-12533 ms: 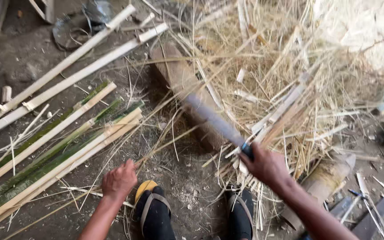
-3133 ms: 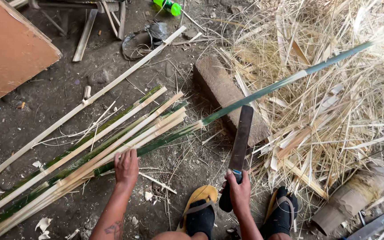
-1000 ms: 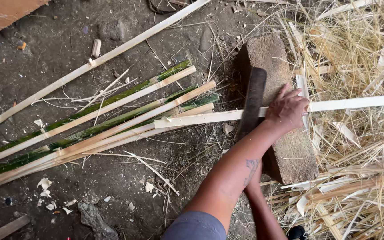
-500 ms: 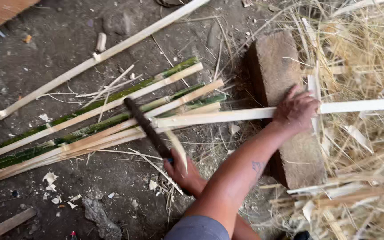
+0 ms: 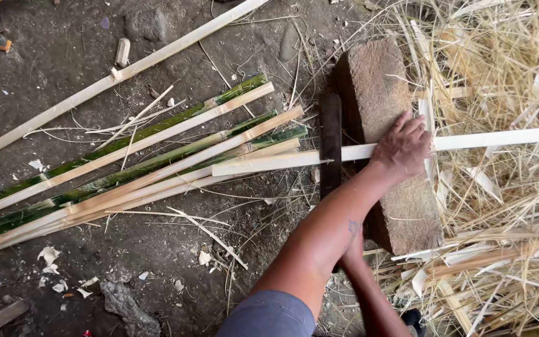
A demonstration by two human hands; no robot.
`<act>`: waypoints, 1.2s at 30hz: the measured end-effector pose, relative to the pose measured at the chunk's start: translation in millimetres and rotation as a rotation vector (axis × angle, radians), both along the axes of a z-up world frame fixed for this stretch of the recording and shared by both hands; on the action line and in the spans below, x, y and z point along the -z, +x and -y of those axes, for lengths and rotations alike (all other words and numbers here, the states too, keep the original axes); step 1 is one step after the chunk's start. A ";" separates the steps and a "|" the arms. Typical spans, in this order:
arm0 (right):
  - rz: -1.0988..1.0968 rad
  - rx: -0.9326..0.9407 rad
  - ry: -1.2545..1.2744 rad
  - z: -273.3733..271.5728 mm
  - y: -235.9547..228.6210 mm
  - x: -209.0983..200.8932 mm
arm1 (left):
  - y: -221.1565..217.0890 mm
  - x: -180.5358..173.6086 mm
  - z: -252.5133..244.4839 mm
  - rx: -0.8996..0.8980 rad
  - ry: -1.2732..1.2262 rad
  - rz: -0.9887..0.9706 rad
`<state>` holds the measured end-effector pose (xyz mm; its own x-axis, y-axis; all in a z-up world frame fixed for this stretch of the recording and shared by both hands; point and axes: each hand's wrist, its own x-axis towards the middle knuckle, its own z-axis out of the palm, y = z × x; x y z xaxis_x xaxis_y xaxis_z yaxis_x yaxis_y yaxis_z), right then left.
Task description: The person uses a machete to split long bamboo poles into thin strips. They repeatedly position the bamboo on a wooden block and strike it to separate the material, then move the finished strips aside.
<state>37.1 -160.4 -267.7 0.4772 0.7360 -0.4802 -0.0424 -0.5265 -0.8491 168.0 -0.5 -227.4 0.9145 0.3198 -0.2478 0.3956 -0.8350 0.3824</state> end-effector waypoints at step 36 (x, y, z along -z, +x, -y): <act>0.066 0.118 0.128 23.0 6.1 -8.8 | 6.2 13.1 7.6 -0.137 -0.093 0.188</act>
